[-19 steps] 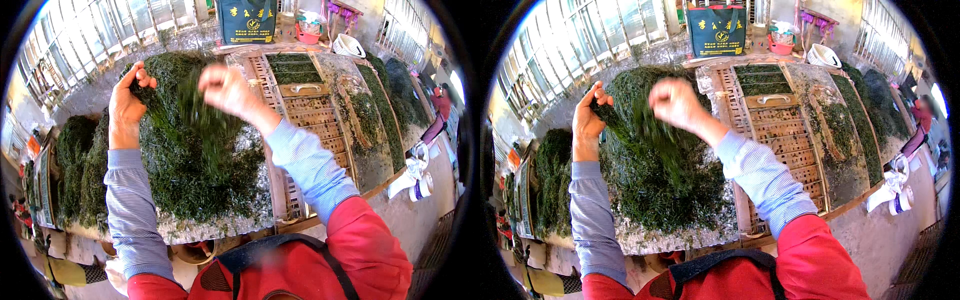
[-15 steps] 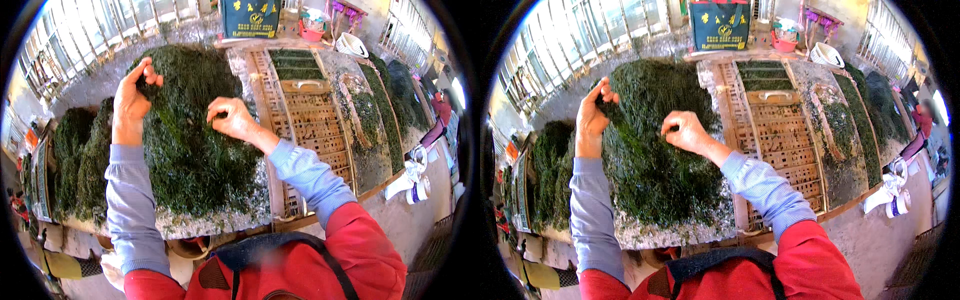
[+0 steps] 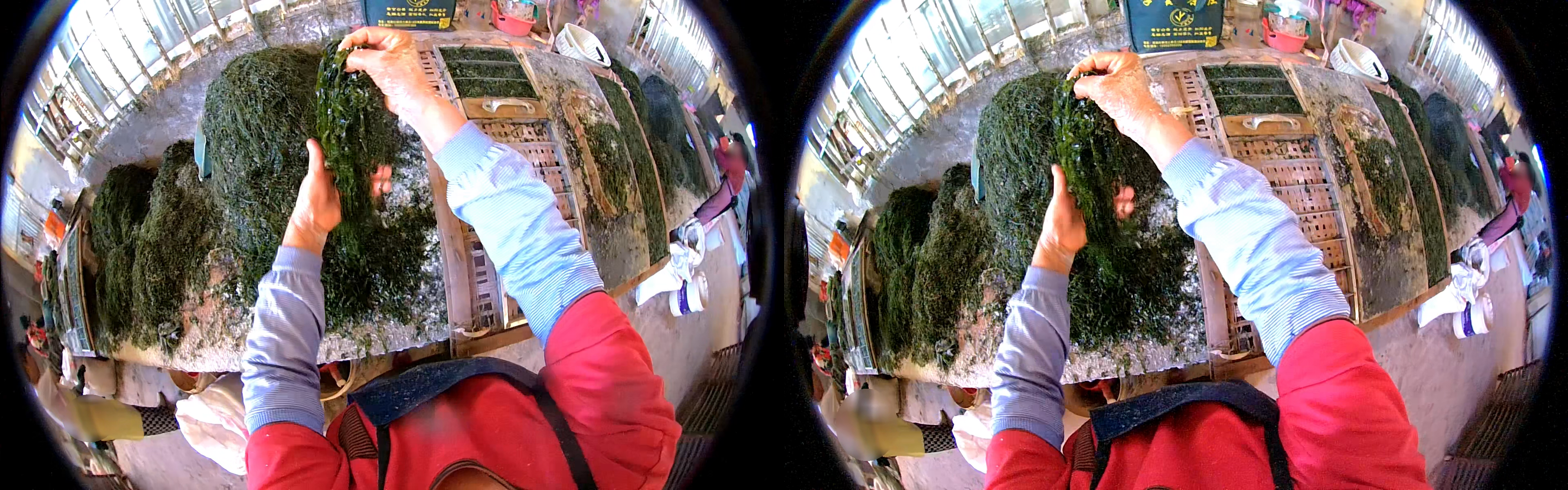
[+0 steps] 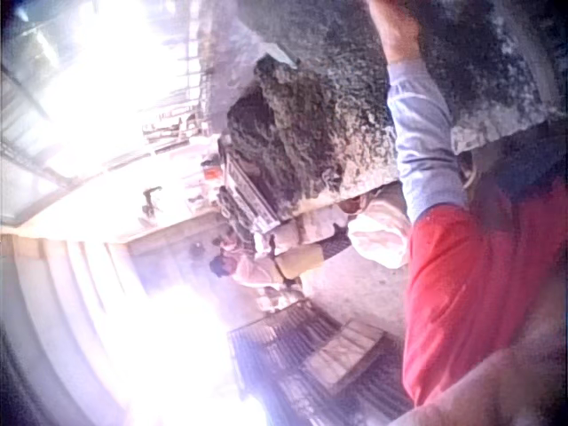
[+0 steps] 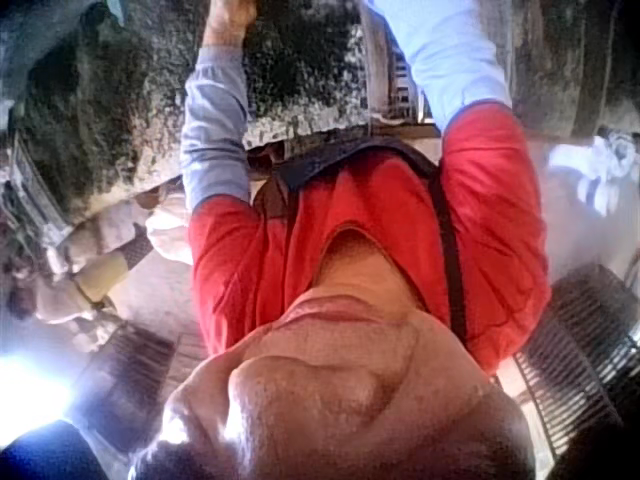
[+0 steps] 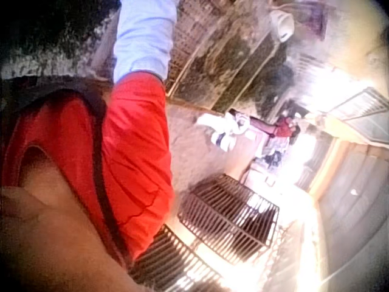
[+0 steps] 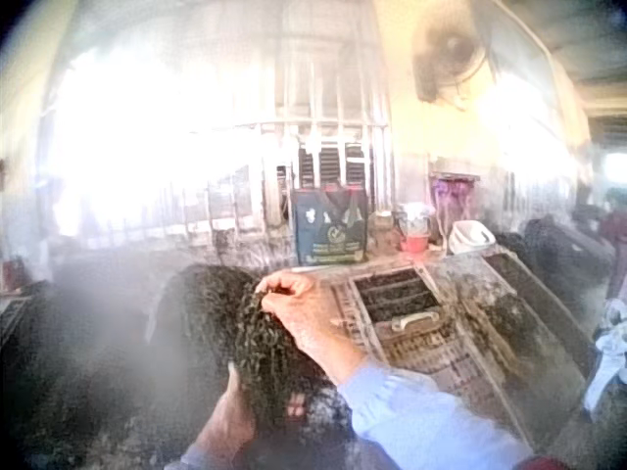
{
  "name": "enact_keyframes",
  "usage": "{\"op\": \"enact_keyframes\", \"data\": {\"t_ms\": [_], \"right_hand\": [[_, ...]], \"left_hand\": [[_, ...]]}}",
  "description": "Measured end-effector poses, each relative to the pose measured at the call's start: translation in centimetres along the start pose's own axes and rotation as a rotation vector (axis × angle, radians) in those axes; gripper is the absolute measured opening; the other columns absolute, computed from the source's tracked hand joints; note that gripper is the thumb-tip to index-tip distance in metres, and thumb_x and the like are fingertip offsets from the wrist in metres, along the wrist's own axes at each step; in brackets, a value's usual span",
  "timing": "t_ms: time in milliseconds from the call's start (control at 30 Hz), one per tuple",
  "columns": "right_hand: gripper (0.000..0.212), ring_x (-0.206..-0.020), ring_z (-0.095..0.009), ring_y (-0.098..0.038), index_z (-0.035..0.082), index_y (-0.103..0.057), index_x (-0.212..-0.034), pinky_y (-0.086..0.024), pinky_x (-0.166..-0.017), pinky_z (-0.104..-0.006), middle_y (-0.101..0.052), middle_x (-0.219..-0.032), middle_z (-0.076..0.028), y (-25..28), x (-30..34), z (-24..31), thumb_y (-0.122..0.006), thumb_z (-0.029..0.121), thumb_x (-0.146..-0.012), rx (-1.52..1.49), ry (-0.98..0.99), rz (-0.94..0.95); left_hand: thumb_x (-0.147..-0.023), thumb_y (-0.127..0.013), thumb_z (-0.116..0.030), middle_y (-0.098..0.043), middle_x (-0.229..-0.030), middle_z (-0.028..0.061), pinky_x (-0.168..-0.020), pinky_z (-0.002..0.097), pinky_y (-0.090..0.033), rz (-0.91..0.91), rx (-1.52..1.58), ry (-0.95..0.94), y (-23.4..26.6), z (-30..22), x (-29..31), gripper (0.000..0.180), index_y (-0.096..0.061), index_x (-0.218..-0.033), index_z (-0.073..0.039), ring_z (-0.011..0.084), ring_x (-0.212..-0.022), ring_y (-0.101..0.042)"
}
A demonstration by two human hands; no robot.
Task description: The person picks up bunches of green plant material by hand from a table and spreads them onto a wooden slatted tray, using a small white tool to smooth and level the material.
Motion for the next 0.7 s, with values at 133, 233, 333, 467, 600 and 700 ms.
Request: {"op": "enact_keyframes", "data": {"t_ms": [133,233,333,467,600,700], "right_hand": [[0.027,-0.075,-0.016,-0.058,0.007,-0.064,-0.090,-0.048,-0.067,-0.0300,-0.062,-0.087,-0.013,3.6,2.4,-7.6,-0.065,0.006,-0.063,0.556,-0.089,0.185],[0.033,-0.086,-0.019,-0.058,0.008,-0.064,-0.093,-0.048,-0.078,-0.0328,-0.061,-0.096,-0.013,8.2,7.9,-13.9,-0.070,0.020,-0.062,1.210,0.092,0.270],[0.041,-0.082,-0.019,-0.058,0.007,-0.061,-0.098,-0.047,-0.075,-0.0333,-0.062,-0.086,-0.009,7.7,13.7,-17.5,-0.069,0.031,-0.067,0.849,-0.808,0.784],[0.053,-0.076,-0.017,-0.054,-0.002,-0.054,-0.091,-0.042,-0.070,-0.0330,-0.060,-0.082,-0.006,-0.6,20.1,-12.6,-0.068,0.046,-0.070,0.392,-0.464,1.042],[0.040,-0.076,-0.019,-0.058,0.002,-0.061,-0.076,-0.043,-0.069,-0.0321,-0.063,-0.078,-0.008,-3.6,21.3,-13.0,-0.065,0.042,-0.073,-0.066,-0.583,0.563],[0.032,-0.061,-0.026,-0.058,0.009,-0.059,-0.050,-0.046,-0.061,-0.0350,-0.061,-0.064,-0.011,-2.3,22.9,-17.4,-0.058,0.032,-0.071,0.375,-0.575,0.599]], "left_hand": [[-0.083,-0.057,-0.041,-0.060,-0.081,0.0116,-0.072,0.0416,-0.051,-0.047,-0.208,-0.042,3.3,4.4,3.4,0.051,-0.052,-0.105,0.004,0.0217,-0.069,-0.060],[-0.080,-0.065,-0.021,-0.055,-0.070,0.0070,-0.065,0.0382,-0.050,-0.220,-0.309,0.116,5.3,6.7,4.5,0.034,-0.054,-0.097,0.007,0.0161,-0.055,-0.051],[-0.081,-0.063,-0.014,-0.053,-0.068,0.0055,-0.062,0.0381,-0.049,-0.372,-0.260,0.144,7.1,6.7,5.8,0.027,-0.054,-0.093,0.009,0.0149,-0.054,-0.048],[-0.084,-0.057,-0.010,-0.059,-0.074,0.0086,-0.063,0.0339,-0.050,-0.373,-0.133,-0.056,4.2,3.6,4.9,0.021,-0.056,-0.098,0.007,0.0186,-0.059,-0.055],[-0.087,-0.051,-0.011,-0.056,-0.073,0.0051,-0.071,0.0363,-0.046,-0.255,-0.284,-0.151,2.3,-1.0,3.9,0.027,-0.050,-0.107,0.007,0.0163,-0.060,-0.050],[-0.087,-0.050,-0.011,-0.047,-0.067,0.0012,-0.068,0.0338,-0.044,-0.291,-0.388,-0.237,0.4,-4.9,3.6,0.026,-0.049,-0.105,0.008,0.0116,-0.055,-0.041]]}}
Point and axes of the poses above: each hand's wrist, its own x-axis away from the middle knuckle, its own y-axis out of the back of the hand, z = x × y, the point moved 5 cm from there along -x, towards the middle knuckle
